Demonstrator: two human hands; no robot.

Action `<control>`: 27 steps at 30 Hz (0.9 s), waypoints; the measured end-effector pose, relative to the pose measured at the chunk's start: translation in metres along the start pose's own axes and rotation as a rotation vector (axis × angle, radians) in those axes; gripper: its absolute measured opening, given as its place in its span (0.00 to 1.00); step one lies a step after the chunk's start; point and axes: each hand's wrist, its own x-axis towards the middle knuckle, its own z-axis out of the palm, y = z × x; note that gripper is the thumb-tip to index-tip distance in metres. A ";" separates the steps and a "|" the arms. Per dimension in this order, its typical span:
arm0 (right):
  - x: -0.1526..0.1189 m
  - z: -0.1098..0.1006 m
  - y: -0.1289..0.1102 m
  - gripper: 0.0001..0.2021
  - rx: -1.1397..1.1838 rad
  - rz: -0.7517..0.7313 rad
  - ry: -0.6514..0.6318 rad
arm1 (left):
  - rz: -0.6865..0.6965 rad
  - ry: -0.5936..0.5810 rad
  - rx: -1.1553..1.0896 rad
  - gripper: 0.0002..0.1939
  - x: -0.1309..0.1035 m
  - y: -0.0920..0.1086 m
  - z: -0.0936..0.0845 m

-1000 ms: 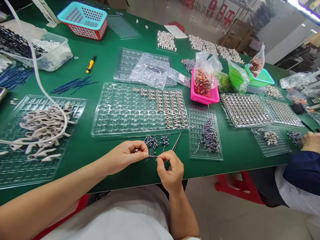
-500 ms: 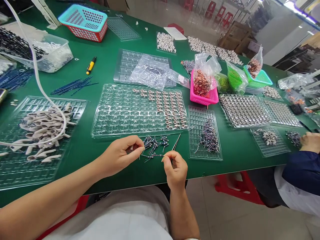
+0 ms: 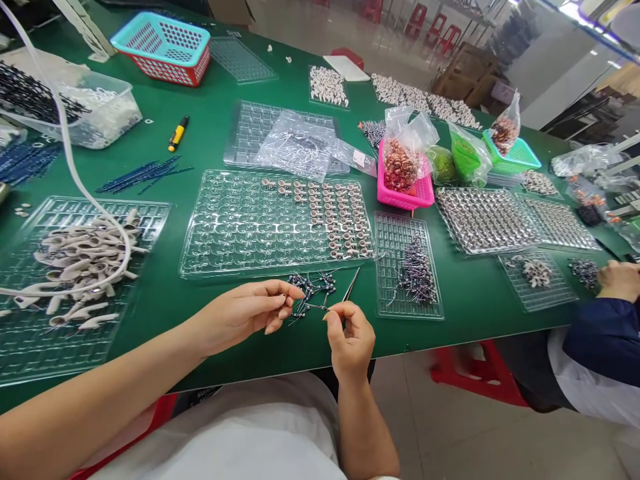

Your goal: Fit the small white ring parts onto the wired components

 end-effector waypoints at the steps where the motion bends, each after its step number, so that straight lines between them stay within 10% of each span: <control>1: 0.000 0.000 0.000 0.06 0.005 -0.013 0.009 | 0.023 -0.014 0.036 0.11 0.001 -0.002 0.000; 10: -0.005 0.002 -0.003 0.02 -0.011 -0.113 0.038 | 0.289 0.098 0.414 0.11 0.005 -0.015 0.005; 27: -0.004 0.000 -0.005 0.05 -0.099 -0.229 -0.047 | 0.192 0.133 0.339 0.05 0.003 -0.012 0.012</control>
